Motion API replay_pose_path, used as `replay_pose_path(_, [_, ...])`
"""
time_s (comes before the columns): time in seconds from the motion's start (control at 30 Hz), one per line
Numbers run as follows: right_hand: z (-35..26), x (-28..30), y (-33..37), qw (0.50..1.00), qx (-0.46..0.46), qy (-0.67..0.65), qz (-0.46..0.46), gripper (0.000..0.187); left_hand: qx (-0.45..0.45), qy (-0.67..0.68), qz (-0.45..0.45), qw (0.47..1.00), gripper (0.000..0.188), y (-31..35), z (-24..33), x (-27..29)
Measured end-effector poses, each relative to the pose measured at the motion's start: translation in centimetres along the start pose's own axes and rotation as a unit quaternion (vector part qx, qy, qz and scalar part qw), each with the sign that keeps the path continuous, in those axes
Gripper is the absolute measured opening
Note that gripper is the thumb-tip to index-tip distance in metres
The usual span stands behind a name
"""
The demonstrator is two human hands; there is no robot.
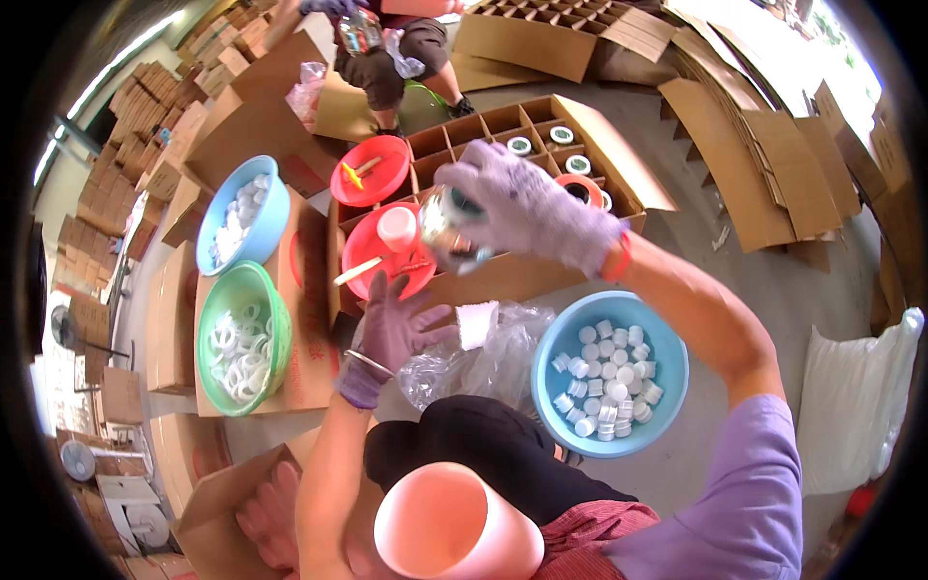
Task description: The person sits on the floor and repeatedly fills pink plastic containers with a white substance from a bowl using a scoop. They then place the filled containers into a cardboard box.
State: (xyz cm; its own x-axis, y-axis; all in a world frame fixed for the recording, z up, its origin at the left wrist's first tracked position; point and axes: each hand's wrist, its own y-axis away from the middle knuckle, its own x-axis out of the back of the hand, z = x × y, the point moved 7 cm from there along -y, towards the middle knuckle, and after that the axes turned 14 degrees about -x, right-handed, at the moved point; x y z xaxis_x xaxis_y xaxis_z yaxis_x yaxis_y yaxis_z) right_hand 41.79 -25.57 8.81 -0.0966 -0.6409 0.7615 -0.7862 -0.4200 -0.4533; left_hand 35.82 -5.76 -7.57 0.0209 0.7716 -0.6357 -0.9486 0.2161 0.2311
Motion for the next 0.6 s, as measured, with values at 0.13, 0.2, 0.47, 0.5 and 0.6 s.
replay_pose_path(0.13, [-9.2,3.7,4.7,0.994,0.045,-0.093,0.04,0.067,0.022,0.179,-0.077,0.981,0.076,3.7,0.6,-6.2])
replay_pose_path(0.2, [-11.2,3.5,7.5,0.985,0.056,-0.14,0.085,0.073,-0.167,-0.039,-0.138,0.976,0.067,7.6,3.3,-8.5])
replay_pose_path(0.47, [-15.2,-0.8,15.4,0.898,0.115,-0.408,-0.116,0.094,-0.163,0.069,-0.031,0.984,0.059,15.8,6.4,-3.1])
replay_pose_path(0.5, [-14.4,-0.7,16.7,0.891,0.056,-0.433,-0.123,0.093,-0.231,-0.026,0.024,0.972,0.054,16.8,7.2,-2.6])
replay_pose_path(0.6, [-12.6,-1.1,21.7,0.883,-0.1,-0.438,-0.135,0.082,-0.274,-0.252,0.023,0.928,0.062,21.2,6.9,-4.0])
